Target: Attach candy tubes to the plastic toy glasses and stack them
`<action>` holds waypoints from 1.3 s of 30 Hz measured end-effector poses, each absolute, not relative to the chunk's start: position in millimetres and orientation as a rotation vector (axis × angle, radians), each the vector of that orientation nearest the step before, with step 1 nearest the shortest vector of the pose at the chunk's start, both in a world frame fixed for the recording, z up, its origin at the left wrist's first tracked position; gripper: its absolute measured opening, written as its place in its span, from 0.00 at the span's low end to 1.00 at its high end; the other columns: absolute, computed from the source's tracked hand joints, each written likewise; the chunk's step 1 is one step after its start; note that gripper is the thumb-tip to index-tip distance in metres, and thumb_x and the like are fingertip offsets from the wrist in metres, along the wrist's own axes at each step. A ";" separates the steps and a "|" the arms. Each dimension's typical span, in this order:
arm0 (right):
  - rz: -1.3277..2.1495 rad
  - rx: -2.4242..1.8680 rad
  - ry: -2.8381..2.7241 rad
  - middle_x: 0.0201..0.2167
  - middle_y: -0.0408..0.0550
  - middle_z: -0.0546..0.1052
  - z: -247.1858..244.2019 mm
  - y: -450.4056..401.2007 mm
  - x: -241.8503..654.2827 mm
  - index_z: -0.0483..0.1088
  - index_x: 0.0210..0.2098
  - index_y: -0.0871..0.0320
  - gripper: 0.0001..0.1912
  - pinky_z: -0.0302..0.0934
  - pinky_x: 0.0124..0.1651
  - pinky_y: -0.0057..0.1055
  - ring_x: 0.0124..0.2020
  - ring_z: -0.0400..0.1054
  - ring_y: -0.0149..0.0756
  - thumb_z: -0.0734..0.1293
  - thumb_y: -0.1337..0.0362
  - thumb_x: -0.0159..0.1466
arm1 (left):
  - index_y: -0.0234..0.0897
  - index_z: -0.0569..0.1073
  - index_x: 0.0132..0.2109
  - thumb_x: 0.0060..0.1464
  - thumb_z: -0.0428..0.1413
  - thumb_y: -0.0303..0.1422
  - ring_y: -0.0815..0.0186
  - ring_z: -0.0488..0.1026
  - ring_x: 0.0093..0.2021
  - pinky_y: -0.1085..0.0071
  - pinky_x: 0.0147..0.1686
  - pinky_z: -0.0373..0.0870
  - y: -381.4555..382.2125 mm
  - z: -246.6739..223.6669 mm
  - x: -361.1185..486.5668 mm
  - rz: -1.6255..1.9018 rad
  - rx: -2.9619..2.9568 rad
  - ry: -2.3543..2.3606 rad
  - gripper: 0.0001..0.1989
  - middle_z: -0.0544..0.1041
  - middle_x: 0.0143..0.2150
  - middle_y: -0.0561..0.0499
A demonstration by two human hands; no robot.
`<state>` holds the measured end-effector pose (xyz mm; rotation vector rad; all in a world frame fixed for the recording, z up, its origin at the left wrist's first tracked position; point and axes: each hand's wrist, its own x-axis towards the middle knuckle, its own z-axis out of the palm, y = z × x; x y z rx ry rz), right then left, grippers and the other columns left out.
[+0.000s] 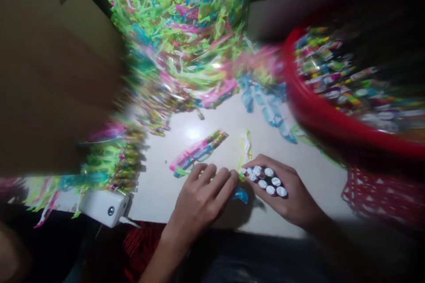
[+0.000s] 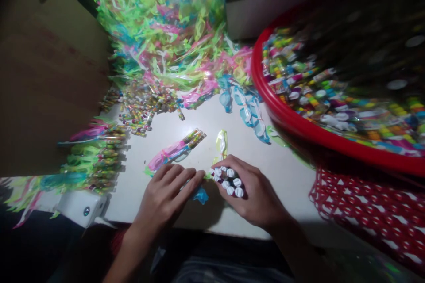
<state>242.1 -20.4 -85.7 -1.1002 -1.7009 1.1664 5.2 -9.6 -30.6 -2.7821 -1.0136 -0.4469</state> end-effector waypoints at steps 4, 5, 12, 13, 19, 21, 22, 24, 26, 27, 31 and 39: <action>1.132 -1.048 -1.778 0.44 0.44 0.77 -86.2 -20.0 242.0 0.72 0.55 0.50 0.14 0.67 0.49 0.28 0.44 0.75 0.35 0.69 0.70 0.72 | 0.31 0.72 0.57 0.73 0.50 0.24 0.64 0.72 0.41 0.63 0.45 0.66 -8.9 -32.2 0.5 -0.397 -2.840 -1.013 0.10 0.81 0.44 0.49; 1.143 -1.040 -1.777 0.44 0.43 0.77 -85.7 -19.8 241.8 0.73 0.55 0.50 0.14 0.67 0.49 0.28 0.44 0.75 0.34 0.69 0.70 0.72 | 0.31 0.71 0.57 0.73 0.50 0.24 0.64 0.72 0.41 0.63 0.45 0.66 -8.7 -32.5 -1.3 -0.390 -2.862 -1.005 0.10 0.81 0.44 0.49; 1.173 -1.028 -1.812 0.43 0.44 0.78 -85.5 -17.4 239.8 0.73 0.53 0.51 0.14 0.68 0.47 0.28 0.42 0.76 0.35 0.69 0.71 0.71 | 0.34 0.71 0.55 0.74 0.48 0.25 0.64 0.72 0.41 0.64 0.47 0.65 -6.2 -36.7 -7.9 -0.397 -2.896 -1.022 0.09 0.81 0.43 0.50; 1.147 -1.020 -1.840 0.43 0.44 0.78 -86.3 -17.2 239.7 0.72 0.54 0.51 0.16 0.68 0.47 0.28 0.43 0.76 0.35 0.69 0.73 0.70 | 0.34 0.71 0.55 0.74 0.48 0.25 0.64 0.71 0.41 0.64 0.46 0.65 -6.4 -38.4 -7.5 -0.403 -2.894 -1.038 0.09 0.81 0.42 0.50; 1.123 -1.030 -1.864 0.43 0.45 0.77 -88.6 -16.4 239.1 0.72 0.54 0.51 0.16 0.68 0.47 0.28 0.43 0.75 0.35 0.68 0.73 0.70 | 0.36 0.72 0.54 0.74 0.49 0.25 0.64 0.70 0.39 0.64 0.46 0.62 -12.6 -49.8 -4.1 -0.484 -2.875 -1.187 0.09 0.80 0.41 0.50; 1.101 -1.032 -1.887 0.43 0.45 0.77 -88.6 -17.3 238.9 0.71 0.54 0.51 0.16 0.68 0.47 0.28 0.43 0.76 0.36 0.68 0.74 0.70 | 0.35 0.73 0.54 0.74 0.48 0.26 0.64 0.70 0.39 0.64 0.46 0.63 -14.7 -51.0 -3.2 -0.496 -2.851 -1.186 0.10 0.81 0.41 0.50; 1.088 -1.031 -1.899 0.44 0.46 0.78 -88.7 -18.0 238.9 0.71 0.55 0.51 0.17 0.68 0.47 0.28 0.43 0.76 0.36 0.68 0.74 0.69 | 0.35 0.73 0.54 0.74 0.47 0.26 0.64 0.71 0.40 0.64 0.47 0.63 -15.5 -50.9 -2.7 -0.491 -2.834 -1.177 0.10 0.81 0.42 0.49; 1.082 -1.018 -1.910 0.44 0.46 0.78 -89.0 -19.4 239.2 0.70 0.56 0.51 0.19 0.68 0.47 0.28 0.43 0.76 0.36 0.68 0.74 0.68 | 0.34 0.73 0.54 0.74 0.47 0.25 0.65 0.71 0.41 0.63 0.49 0.64 -16.7 -49.8 -1.3 -0.474 -2.805 -1.155 0.11 0.82 0.43 0.49; 1.100 -1.003 -1.905 0.43 0.45 0.78 -89.3 -20.1 239.9 0.70 0.56 0.51 0.19 0.68 0.45 0.27 0.41 0.76 0.36 0.68 0.74 0.68 | 0.34 0.74 0.53 0.74 0.47 0.25 0.65 0.72 0.41 0.63 0.50 0.65 -16.9 -48.3 0.6 -0.473 -2.799 -1.147 0.11 0.82 0.44 0.49; 1.109 -0.994 -1.901 0.41 0.45 0.77 -89.3 -20.1 240.2 0.70 0.55 0.50 0.19 0.68 0.43 0.27 0.39 0.76 0.35 0.68 0.74 0.68 | 0.34 0.74 0.53 0.74 0.47 0.25 0.65 0.72 0.40 0.63 0.50 0.65 -16.6 -47.6 1.7 -0.480 -2.809 -1.149 0.11 0.82 0.44 0.49; 1.210 -0.979 -1.829 0.36 0.42 0.76 -86.5 -19.3 238.9 0.72 0.50 0.51 0.13 0.67 0.39 0.26 0.34 0.73 0.33 0.70 0.72 0.68 | 0.35 0.74 0.53 0.75 0.46 0.25 0.66 0.72 0.40 0.64 0.48 0.65 -13.9 -47.0 4.5 -0.561 -2.905 -1.195 0.12 0.82 0.41 0.50; 1.284 -1.492 -1.073 0.31 0.45 0.76 -74.2 -25.0 230.0 0.78 0.46 0.54 0.16 0.64 0.31 0.28 0.30 0.69 0.35 0.76 0.50 0.68 | 0.33 0.75 0.56 0.72 0.48 0.22 0.61 0.73 0.45 0.64 0.48 0.66 -9.9 -54.7 -15.4 -0.592 -2.687 -1.333 0.14 0.81 0.45 0.45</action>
